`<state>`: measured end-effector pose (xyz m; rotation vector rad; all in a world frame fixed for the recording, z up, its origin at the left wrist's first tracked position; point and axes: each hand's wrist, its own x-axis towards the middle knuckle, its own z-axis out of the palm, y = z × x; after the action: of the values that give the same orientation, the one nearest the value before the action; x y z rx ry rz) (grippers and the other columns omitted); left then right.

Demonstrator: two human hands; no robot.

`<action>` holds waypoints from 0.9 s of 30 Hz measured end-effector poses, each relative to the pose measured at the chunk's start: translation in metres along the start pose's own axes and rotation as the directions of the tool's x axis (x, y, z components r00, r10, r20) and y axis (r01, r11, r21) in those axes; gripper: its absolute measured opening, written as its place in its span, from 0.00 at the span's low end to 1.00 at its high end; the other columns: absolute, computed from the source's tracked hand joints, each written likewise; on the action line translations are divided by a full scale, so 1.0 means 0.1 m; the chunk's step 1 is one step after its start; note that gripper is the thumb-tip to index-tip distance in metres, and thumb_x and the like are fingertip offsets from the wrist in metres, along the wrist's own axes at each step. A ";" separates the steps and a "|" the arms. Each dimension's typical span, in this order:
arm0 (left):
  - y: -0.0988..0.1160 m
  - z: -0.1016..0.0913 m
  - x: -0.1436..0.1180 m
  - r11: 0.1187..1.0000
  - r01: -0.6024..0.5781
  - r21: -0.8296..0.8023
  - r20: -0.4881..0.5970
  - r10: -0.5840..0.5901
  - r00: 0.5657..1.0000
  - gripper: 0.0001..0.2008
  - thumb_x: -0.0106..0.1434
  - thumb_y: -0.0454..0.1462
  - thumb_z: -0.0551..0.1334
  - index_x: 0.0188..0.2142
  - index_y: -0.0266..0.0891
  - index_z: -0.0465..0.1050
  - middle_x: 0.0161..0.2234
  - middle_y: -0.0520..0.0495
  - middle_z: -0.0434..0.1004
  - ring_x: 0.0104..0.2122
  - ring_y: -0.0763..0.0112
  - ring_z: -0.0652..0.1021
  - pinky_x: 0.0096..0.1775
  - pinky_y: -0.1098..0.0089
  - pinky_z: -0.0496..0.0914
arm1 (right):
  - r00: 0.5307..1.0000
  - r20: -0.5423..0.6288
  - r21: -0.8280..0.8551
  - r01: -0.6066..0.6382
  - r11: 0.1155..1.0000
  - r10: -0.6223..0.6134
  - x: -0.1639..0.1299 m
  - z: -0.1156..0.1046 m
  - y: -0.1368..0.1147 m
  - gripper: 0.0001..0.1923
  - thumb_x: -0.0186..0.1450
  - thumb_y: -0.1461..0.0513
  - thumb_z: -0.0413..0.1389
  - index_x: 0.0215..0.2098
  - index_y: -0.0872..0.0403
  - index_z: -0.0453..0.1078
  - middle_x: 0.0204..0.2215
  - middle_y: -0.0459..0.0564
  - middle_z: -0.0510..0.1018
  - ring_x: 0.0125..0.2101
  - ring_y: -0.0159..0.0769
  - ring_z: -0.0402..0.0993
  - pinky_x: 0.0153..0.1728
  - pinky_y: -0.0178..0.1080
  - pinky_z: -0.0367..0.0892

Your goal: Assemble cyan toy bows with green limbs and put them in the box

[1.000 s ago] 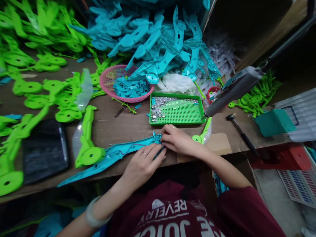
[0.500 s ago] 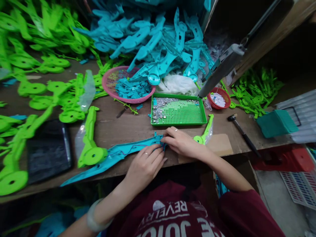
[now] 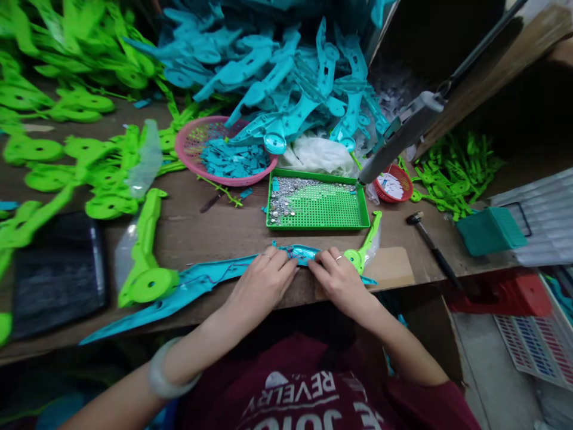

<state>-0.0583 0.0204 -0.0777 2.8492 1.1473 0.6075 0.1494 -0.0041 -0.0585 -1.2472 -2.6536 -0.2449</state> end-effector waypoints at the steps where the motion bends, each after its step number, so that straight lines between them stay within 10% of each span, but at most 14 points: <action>1: 0.00 -0.01 0.01 1.000 0.003 0.009 -0.002 -0.003 1.000 0.13 0.72 0.32 0.52 0.40 0.35 0.76 0.34 0.40 0.75 0.36 0.56 0.75 0.37 0.59 0.74 | 0.999 0.036 -0.019 -0.023 1.000 0.024 0.01 0.00 -0.03 0.11 0.73 0.67 0.50 0.45 0.58 0.74 0.36 0.55 0.75 0.36 0.43 0.65 0.34 0.43 0.66; 14: -0.05 0.05 -0.02 0.990 -0.140 0.029 -0.057 0.142 0.988 0.15 0.71 0.28 0.51 0.47 0.34 0.75 0.45 0.39 0.82 0.41 0.58 0.79 0.43 0.59 0.75 | 0.982 0.047 0.387 -0.189 0.903 0.185 0.10 -0.10 0.35 0.10 0.73 0.64 0.50 0.43 0.55 0.74 0.38 0.55 0.76 0.41 0.43 0.66 0.44 0.46 0.67; 20: -0.02 0.04 -0.03 0.987 -0.148 0.065 -0.103 0.154 0.983 0.15 0.71 0.27 0.51 0.45 0.33 0.76 0.44 0.40 0.82 0.41 0.59 0.79 0.43 0.61 0.75 | 0.970 0.242 0.414 -0.076 0.907 -0.029 0.48 -0.05 0.38 0.09 0.73 0.66 0.51 0.37 0.56 0.72 0.35 0.51 0.72 0.39 0.39 0.63 0.40 0.39 0.63; 27: 0.01 0.02 -0.04 0.993 -0.113 0.033 -0.101 0.116 0.988 0.17 0.68 0.24 0.50 0.45 0.33 0.76 0.43 0.40 0.82 0.40 0.59 0.79 0.41 0.62 0.72 | 0.982 0.189 0.275 -0.068 0.959 0.015 0.38 -0.02 0.28 0.10 0.73 0.67 0.50 0.37 0.55 0.73 0.34 0.52 0.70 0.39 0.41 0.61 0.37 0.39 0.61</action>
<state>-0.0596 0.0176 -0.0806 2.9549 1.0172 0.7580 0.1471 0.0410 -0.0458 -1.2831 -2.6871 0.2596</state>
